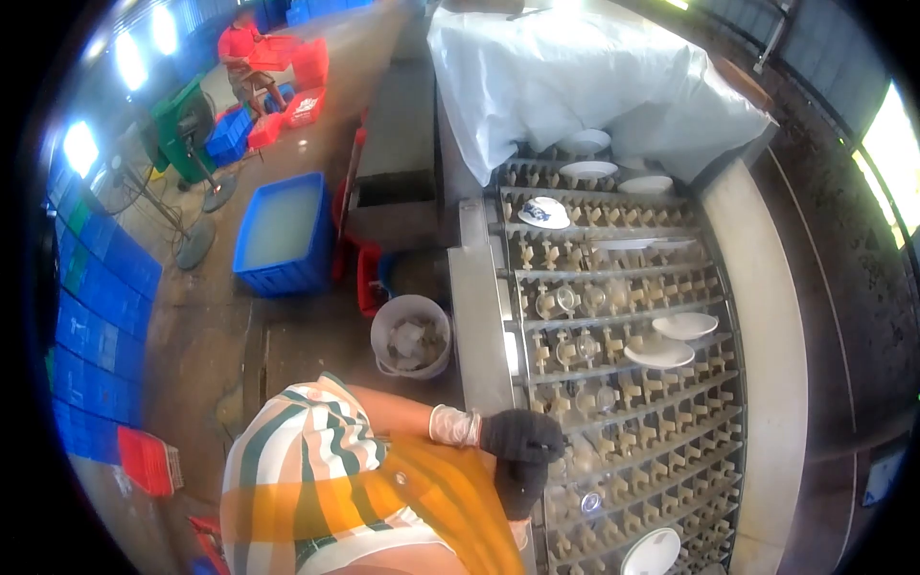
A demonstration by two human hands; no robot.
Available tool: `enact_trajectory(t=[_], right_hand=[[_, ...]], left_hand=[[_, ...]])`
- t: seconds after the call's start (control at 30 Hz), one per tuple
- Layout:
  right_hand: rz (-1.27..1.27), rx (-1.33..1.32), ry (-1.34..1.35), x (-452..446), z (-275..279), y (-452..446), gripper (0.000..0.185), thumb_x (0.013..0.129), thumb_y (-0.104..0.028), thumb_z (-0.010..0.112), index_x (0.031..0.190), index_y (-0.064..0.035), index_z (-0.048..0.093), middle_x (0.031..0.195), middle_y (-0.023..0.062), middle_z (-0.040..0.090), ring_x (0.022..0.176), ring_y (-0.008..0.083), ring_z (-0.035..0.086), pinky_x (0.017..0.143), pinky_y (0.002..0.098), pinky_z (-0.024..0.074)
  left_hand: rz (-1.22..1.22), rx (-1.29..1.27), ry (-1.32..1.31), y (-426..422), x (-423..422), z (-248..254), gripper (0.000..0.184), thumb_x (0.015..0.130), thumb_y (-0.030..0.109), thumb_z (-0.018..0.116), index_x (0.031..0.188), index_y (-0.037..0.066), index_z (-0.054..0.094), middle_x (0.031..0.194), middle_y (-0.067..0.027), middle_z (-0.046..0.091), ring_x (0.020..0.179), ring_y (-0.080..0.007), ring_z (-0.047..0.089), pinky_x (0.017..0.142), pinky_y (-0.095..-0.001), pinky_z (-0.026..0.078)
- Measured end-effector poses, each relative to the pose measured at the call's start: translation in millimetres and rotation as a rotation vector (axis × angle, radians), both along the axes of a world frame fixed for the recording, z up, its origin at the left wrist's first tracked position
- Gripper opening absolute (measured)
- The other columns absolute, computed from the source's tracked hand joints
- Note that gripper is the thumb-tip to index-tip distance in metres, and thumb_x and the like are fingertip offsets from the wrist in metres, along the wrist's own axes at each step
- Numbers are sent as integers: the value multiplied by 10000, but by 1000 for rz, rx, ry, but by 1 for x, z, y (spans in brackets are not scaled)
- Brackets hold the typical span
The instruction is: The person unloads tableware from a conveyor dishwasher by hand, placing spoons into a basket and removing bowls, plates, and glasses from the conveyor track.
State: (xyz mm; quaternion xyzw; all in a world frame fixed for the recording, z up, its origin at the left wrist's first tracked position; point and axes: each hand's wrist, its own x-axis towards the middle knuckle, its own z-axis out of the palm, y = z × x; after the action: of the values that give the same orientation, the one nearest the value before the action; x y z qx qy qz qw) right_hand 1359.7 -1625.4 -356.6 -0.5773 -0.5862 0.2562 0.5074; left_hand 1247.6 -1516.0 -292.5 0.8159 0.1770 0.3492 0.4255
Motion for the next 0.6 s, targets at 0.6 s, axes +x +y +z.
enact_trajectory(t=[0.6], right_hand=[[66,-24,92,7,-3,-23,265,885,-101,566,1148,-72,547,1103,40,564,990,139,541,821,270,426]], left_hand=[[-31,12,12,-21,12,-1,205,849,258,636,918,68,665,928,-125,636,901,-310,610,793,-389,487]])
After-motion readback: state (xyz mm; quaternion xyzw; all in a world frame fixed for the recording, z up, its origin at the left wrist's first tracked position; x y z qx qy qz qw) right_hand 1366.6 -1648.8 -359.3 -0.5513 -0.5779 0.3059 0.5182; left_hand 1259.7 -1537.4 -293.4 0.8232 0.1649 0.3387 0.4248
